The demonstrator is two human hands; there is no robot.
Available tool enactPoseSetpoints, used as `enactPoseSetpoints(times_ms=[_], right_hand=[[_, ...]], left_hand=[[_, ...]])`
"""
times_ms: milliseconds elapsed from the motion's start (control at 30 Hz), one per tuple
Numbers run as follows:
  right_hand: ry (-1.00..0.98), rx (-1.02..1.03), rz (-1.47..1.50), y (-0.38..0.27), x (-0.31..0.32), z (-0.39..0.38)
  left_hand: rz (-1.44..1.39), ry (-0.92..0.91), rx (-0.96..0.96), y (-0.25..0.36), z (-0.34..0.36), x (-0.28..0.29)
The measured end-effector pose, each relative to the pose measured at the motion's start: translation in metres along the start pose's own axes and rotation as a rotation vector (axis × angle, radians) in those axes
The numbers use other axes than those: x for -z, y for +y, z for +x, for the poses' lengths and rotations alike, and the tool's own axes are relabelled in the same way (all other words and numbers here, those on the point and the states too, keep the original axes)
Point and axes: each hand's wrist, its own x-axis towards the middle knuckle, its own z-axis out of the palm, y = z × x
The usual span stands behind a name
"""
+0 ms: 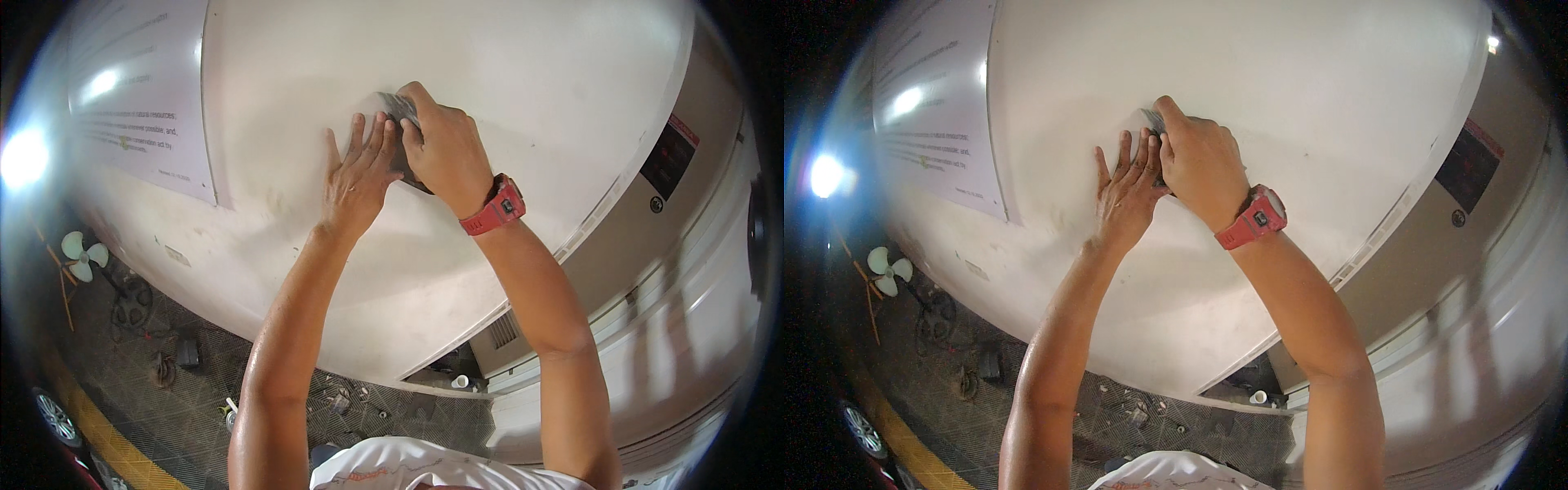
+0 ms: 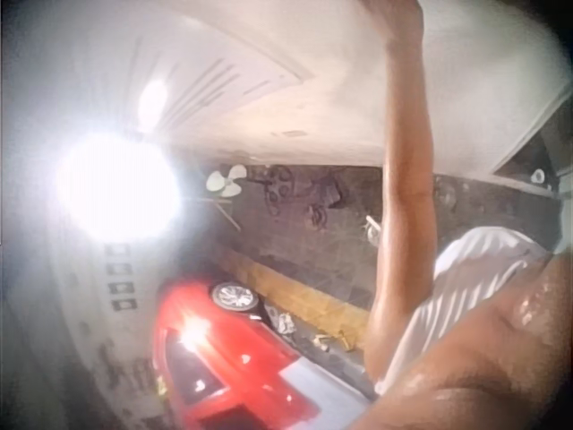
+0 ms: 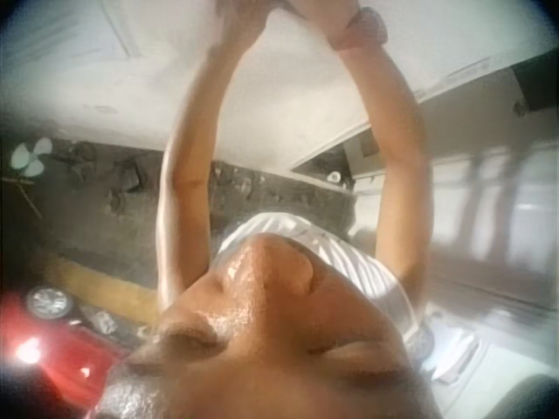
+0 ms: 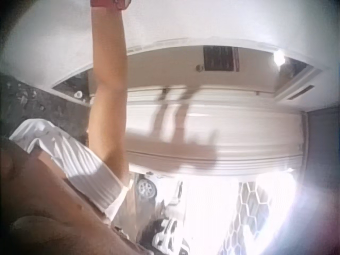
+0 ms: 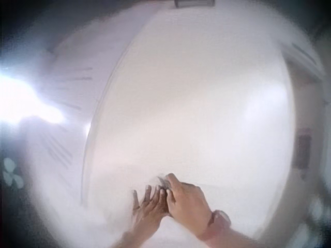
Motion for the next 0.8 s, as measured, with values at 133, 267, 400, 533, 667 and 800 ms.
enactPoseSetpoints(times_ms=[133, 267, 400, 533, 667, 800], right_hand=[[-0.034, -0.056, 0.084, 0.005, 0.005, -0.003], [-0.195, -0.092, 0.116, 0.007, 0.004, 0.0], [-0.183, -0.06, 0.155, 0.025, -0.001, -0.049], [-0.106, -0.216, 0.147, 0.044, 0.03, -0.107], [0.024, -0.44, 0.17, 0.052, 0.041, -0.14], [0.125, -0.38, 0.187, 0.05, 0.028, -0.152]], left_hand=[[-0.031, -0.019, 0.004, 0.0, -0.001, -0.004], [-0.108, 0.04, 0.043, -0.005, -0.001, -0.01], [-0.107, 0.086, 0.03, -0.011, -0.001, -0.013], [0.039, -0.021, 0.017, 0.003, 0.001, -0.007], [0.038, -0.051, 0.056, 0.006, -0.005, -0.009], [0.07, -0.06, 0.052, 0.006, -0.007, -0.009]])
